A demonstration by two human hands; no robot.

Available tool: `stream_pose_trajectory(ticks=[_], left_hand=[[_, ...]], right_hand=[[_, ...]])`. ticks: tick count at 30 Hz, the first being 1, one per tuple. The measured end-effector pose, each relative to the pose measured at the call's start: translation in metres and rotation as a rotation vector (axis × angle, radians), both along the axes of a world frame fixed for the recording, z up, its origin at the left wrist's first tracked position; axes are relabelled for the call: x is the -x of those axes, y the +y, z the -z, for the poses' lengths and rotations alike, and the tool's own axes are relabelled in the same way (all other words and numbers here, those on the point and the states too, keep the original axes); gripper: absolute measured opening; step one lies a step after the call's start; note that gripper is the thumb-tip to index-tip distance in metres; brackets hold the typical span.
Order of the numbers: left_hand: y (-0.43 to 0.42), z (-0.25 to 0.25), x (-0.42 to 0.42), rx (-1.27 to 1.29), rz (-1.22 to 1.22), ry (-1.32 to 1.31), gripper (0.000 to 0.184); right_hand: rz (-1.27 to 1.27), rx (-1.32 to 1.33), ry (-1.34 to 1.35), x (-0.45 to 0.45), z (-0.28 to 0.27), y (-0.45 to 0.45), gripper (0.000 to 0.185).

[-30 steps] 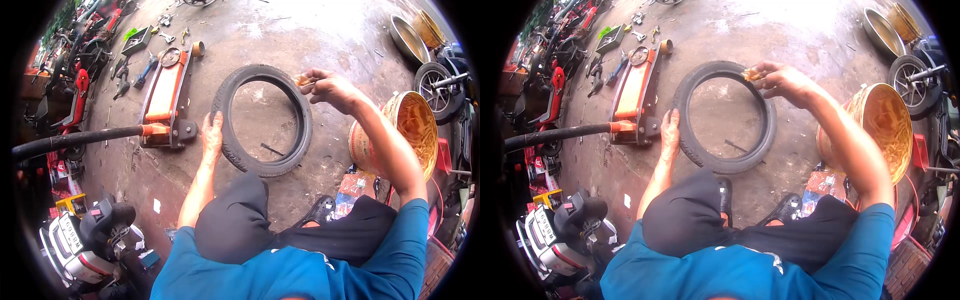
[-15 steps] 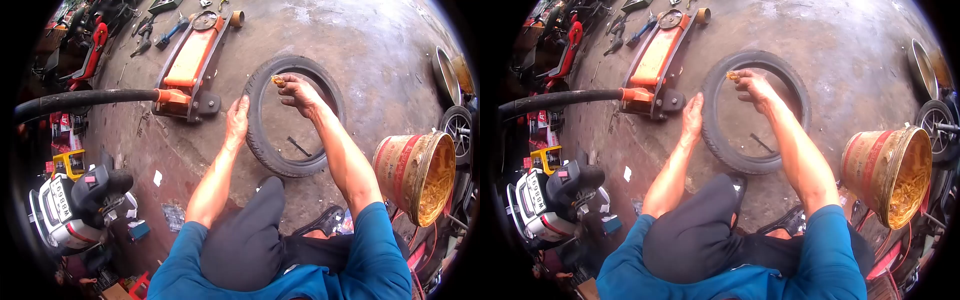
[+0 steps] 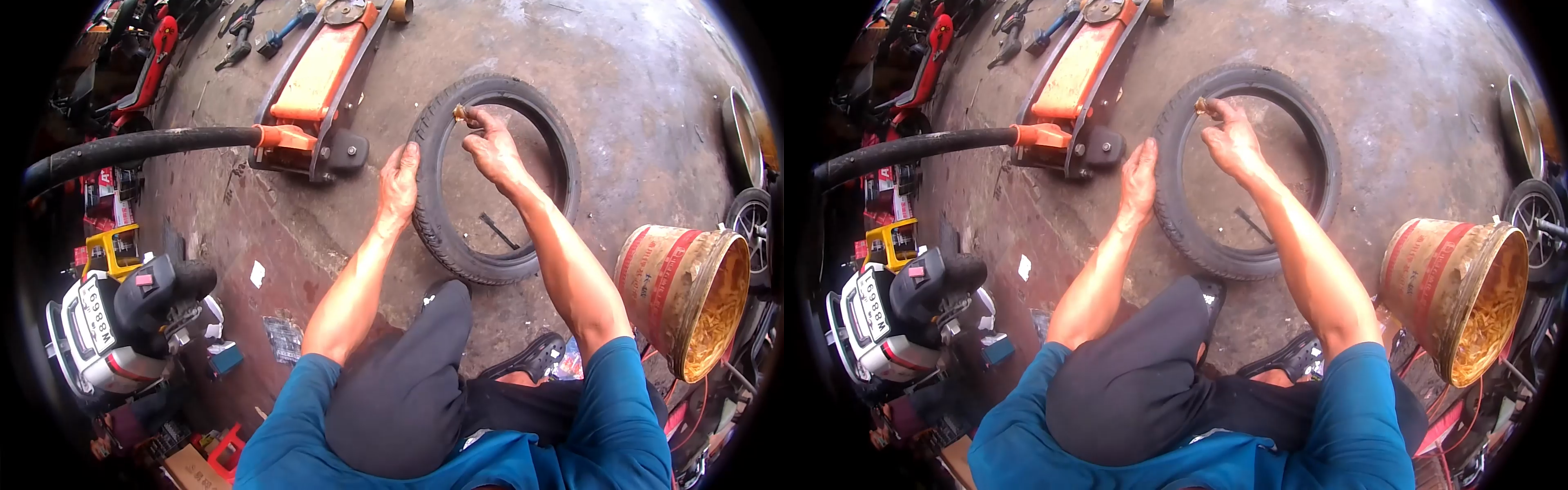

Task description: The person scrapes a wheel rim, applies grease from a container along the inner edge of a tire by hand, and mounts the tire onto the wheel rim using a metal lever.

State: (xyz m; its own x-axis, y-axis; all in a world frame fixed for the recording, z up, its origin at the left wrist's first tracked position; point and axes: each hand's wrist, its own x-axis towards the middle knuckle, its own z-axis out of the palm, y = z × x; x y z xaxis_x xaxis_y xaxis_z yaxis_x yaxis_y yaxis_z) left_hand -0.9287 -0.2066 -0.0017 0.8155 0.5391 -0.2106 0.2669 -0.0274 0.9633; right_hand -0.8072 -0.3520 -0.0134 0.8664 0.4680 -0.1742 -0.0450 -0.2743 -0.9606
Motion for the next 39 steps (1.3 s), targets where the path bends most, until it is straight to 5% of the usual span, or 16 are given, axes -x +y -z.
stream_pose_trajectory(ticks=[17, 26, 32, 34, 38, 39], left_hand=[[-0.003, 0.000, 0.007, -0.112, 0.019, 0.021, 0.051], [-0.001, 0.008, -0.003, -0.101, -0.017, -0.049, 0.057], [0.008, 0.018, -0.007, -0.077, 0.020, -0.064, 0.057], [0.007, 0.015, -0.009, -0.097, 0.035, -0.086, 0.057], [-0.002, -0.006, -0.008, -0.072, 0.088, -0.050, 0.054], [-0.005, -0.009, -0.009, -0.053, 0.103, -0.069, 0.052]], right_hand=[[-0.622, 0.525, -0.754, 0.100, -0.059, -0.053, 0.045], [-0.946, 0.964, -1.018, 0.154, -0.032, -0.132, 0.056], [-1.108, 1.419, -0.865, 0.137, 0.007, -0.209, 0.068], [-0.926, 1.468, -0.638, 0.104, 0.005, -0.225, 0.069], [-0.293, 0.916, -0.369, 0.062, 0.001, -0.238, 0.061], [-0.180, 0.691, 0.064, 0.055, 0.004, -0.237, 0.061]])
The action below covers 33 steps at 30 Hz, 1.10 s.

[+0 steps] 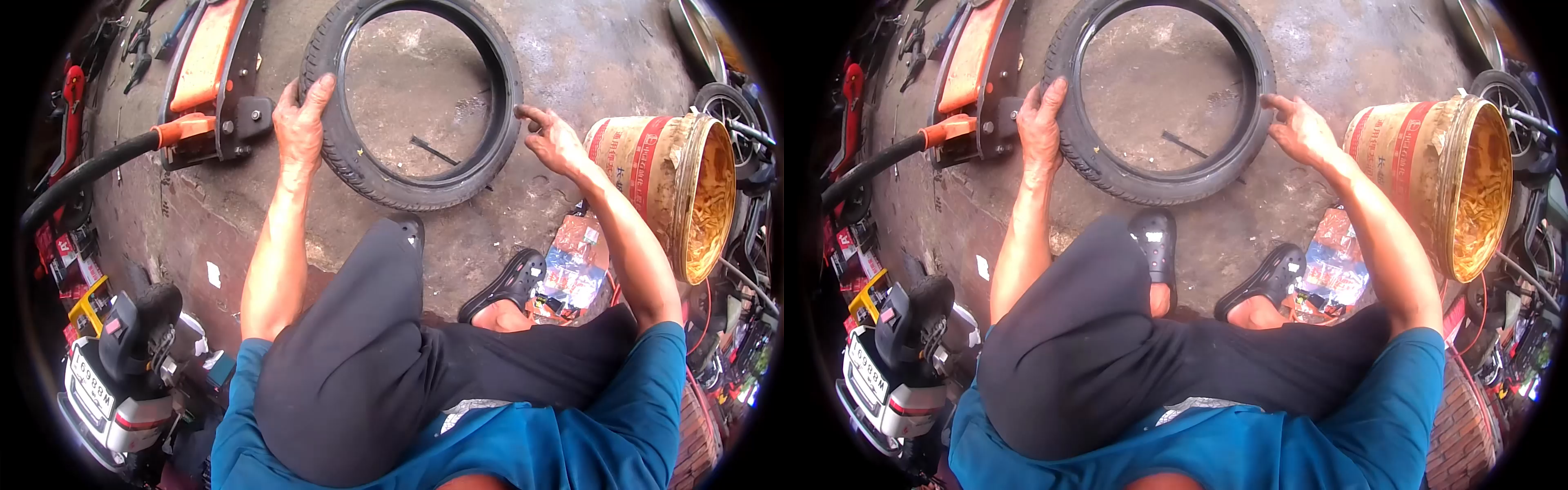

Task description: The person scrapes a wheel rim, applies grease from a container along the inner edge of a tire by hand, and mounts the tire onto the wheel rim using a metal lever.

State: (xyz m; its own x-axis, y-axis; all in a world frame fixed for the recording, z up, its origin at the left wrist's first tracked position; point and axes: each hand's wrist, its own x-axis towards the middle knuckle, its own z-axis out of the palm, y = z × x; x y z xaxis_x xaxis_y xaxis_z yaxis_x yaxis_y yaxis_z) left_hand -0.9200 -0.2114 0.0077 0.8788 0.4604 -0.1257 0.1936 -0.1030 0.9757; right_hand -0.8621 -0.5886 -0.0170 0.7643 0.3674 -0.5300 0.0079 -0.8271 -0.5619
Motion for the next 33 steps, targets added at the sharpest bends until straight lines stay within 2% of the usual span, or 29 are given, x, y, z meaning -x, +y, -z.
stream_pose_trajectory(ticks=[1, 2, 7, 13, 17, 19, 22, 25, 29, 33], left_hand=[[-0.003, -0.003, 0.001, 0.020, 0.016, -0.015, 0.051], [-0.005, -0.006, 0.001, 0.040, 0.030, -0.027, 0.050], [-0.010, -0.012, 0.003, 0.101, 0.026, 0.005, 0.046], [-0.007, -0.010, 0.003, 0.103, 0.030, 0.000, 0.042], [-0.011, -0.015, 0.002, 0.128, 0.021, -0.012, 0.041], [-0.012, -0.016, 0.000, 0.139, 0.020, -0.016, 0.041], [-0.012, -0.016, 0.001, 0.141, 0.022, -0.011, 0.041], [-0.011, -0.015, 0.002, 0.132, 0.025, -0.025, 0.041], [-0.012, -0.015, 0.000, 0.106, 0.024, -0.024, 0.042], [-0.013, -0.015, 0.002, 0.108, 0.013, -0.022, 0.043]], right_hand=[[0.257, -0.200, 0.371, -0.003, 0.003, 0.001, 0.060], [0.392, -0.268, 0.413, 0.004, 0.009, 0.003, 0.062], [0.457, -0.382, 0.458, 0.041, 0.028, 0.003, 0.059], [0.490, -0.501, 0.567, 0.091, 0.036, 0.010, 0.066], [0.344, -0.585, 0.784, 0.124, 0.012, 0.034, 0.072], [0.130, -0.657, 0.799, 0.141, 0.001, 0.043, 0.071], [0.373, -0.626, 0.648, 0.124, -0.004, 0.037, 0.068], [0.564, -0.535, 0.473, 0.089, 0.024, 0.013, 0.065], [0.553, -0.501, 0.499, 0.072, 0.038, 0.005, 0.068], [0.501, -0.508, 0.562, 0.098, 0.031, 0.016, 0.072]])
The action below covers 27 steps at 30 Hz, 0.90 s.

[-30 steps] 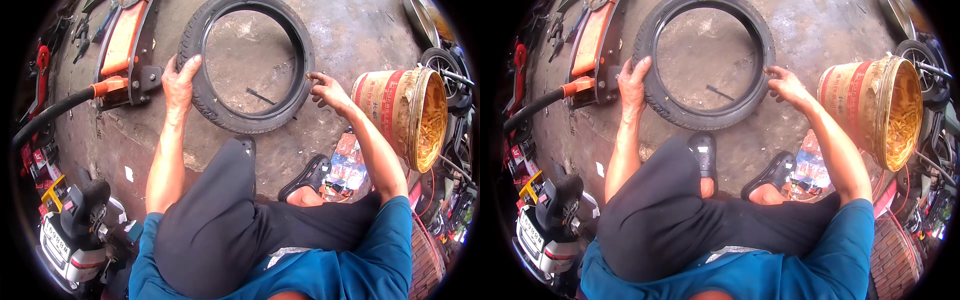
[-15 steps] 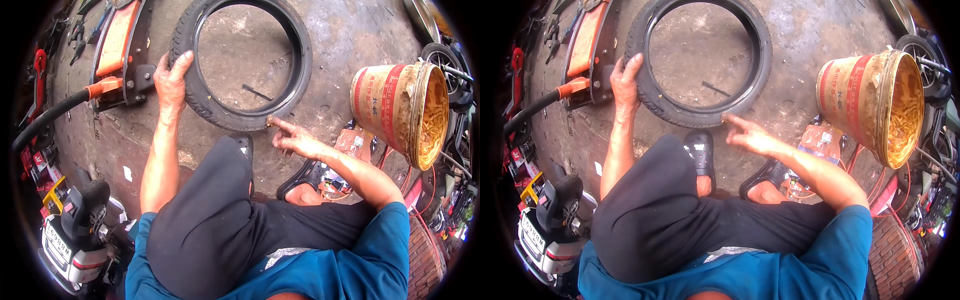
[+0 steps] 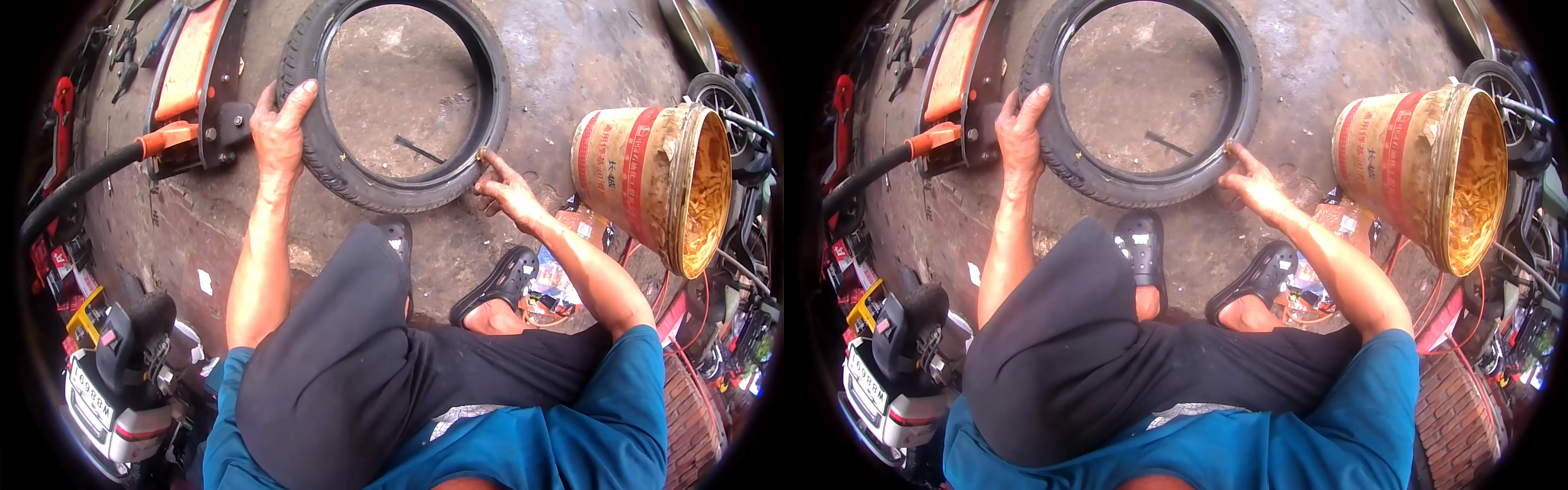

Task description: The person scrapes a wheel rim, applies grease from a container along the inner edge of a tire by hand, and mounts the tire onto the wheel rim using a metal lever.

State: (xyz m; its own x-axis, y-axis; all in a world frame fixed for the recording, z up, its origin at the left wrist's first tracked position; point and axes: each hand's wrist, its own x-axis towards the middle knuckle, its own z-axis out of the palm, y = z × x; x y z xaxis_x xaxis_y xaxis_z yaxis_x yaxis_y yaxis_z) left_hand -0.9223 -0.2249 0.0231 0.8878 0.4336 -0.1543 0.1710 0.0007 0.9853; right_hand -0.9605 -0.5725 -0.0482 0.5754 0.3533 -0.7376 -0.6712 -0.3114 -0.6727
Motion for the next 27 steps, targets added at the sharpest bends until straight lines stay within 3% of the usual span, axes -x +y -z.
stream_pose_trajectory(ticks=[4, 6, 8, 9, 13, 19, 24, 27], left_hand=[[0.003, 0.000, 0.001, -0.033, 0.024, 0.015, 0.045], [0.002, 0.000, 0.000, -0.022, 0.029, 0.009, 0.046], [0.002, -0.001, -0.001, -0.016, 0.032, 0.010, 0.048], [0.001, -0.002, -0.001, -0.012, 0.032, 0.006, 0.048], [0.002, -0.003, -0.003, -0.025, 0.029, 0.024, 0.053], [0.006, 0.001, -0.002, -0.052, 0.037, 0.034, 0.063], [0.006, 0.003, -0.003, -0.045, 0.011, 0.040, 0.065], [0.010, 0.007, -0.003, -0.079, 0.016, 0.027, 0.062]], right_hand=[[-0.316, -0.222, 0.227, 0.018, -0.028, 0.014, 0.062], [-0.161, -0.143, 0.056, -0.009, -0.042, 0.014, 0.051], [0.037, 0.022, -0.272, -0.053, -0.023, 0.001, 0.053], [0.079, 0.095, -0.277, -0.077, -0.010, -0.008, 0.055], [0.069, 0.169, -0.463, -0.128, 0.029, -0.015, 0.057], [0.014, 0.298, -0.623, -0.117, 0.074, -0.015, 0.059], [-0.323, 0.453, -0.855, -0.056, 0.067, -0.026, 0.059], [-0.482, 0.273, -0.615, -0.023, 0.037, -0.029, 0.058]])
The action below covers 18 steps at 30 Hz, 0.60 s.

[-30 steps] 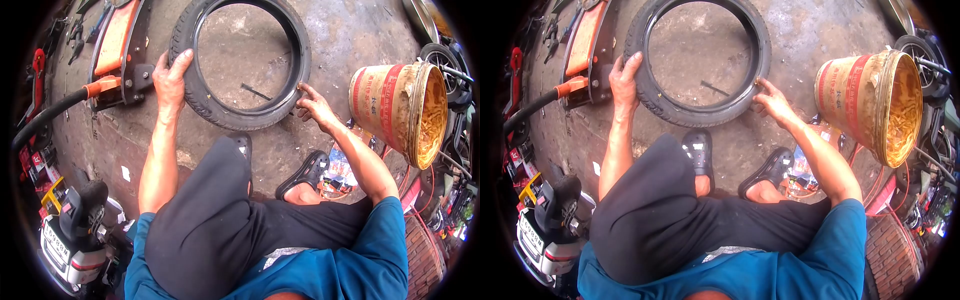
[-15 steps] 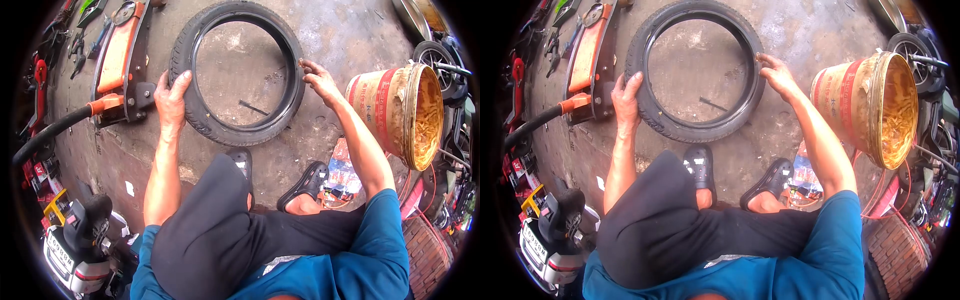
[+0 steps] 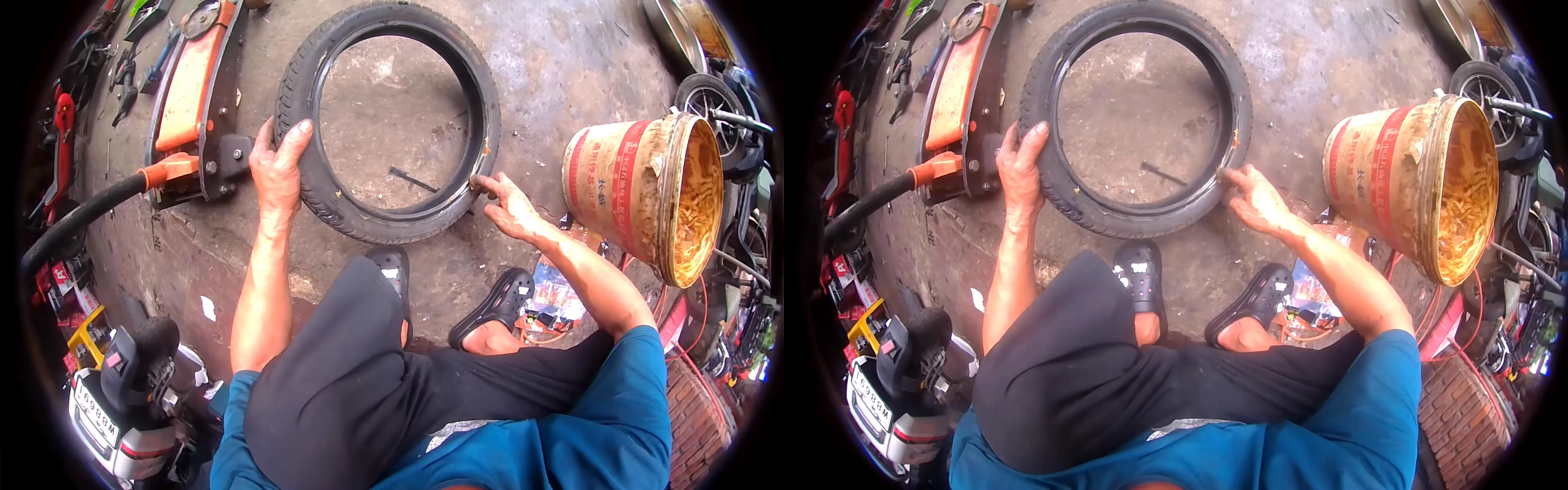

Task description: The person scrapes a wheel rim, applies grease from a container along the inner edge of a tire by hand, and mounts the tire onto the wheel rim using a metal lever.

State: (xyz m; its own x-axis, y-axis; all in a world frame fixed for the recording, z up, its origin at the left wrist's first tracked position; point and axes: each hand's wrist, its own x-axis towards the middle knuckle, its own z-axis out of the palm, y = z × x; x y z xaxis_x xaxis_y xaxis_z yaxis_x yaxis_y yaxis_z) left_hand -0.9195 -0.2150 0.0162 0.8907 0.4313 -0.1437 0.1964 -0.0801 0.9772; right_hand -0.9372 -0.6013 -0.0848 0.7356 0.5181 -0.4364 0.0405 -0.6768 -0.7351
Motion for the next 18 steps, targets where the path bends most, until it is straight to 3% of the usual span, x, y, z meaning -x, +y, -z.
stream_pose_trajectory(ticks=[2, 5, 8, 15, 17, 18], left_hand=[[0.000, 0.000, 0.000, 0.016, 0.005, 0.004, 0.060], [-0.007, -0.010, -0.002, 0.088, 0.013, 0.023, 0.055], [-0.005, -0.006, -0.002, 0.086, 0.009, 0.021, 0.052], [-0.003, -0.002, -0.002, 0.070, 0.010, 0.017, 0.049], [-0.005, -0.003, 0.000, 0.067, 0.002, 0.018, 0.050], [-0.007, -0.006, 0.001, 0.049, -0.004, 0.018, 0.050]], right_hand=[[0.041, -0.110, 0.128, 0.000, -0.014, -0.004, 0.057], [0.296, -0.021, -0.025, -0.045, -0.030, 0.005, 0.059], [0.163, 0.186, -0.147, -0.068, -0.001, 0.001, 0.060], [0.137, 0.187, -0.147, -0.013, -0.006, 0.008, 0.064], [-0.048, 0.184, 0.102, -0.006, -0.015, 0.001, 0.062], [0.122, 0.080, 0.221, -0.014, -0.025, 0.004, 0.060]])
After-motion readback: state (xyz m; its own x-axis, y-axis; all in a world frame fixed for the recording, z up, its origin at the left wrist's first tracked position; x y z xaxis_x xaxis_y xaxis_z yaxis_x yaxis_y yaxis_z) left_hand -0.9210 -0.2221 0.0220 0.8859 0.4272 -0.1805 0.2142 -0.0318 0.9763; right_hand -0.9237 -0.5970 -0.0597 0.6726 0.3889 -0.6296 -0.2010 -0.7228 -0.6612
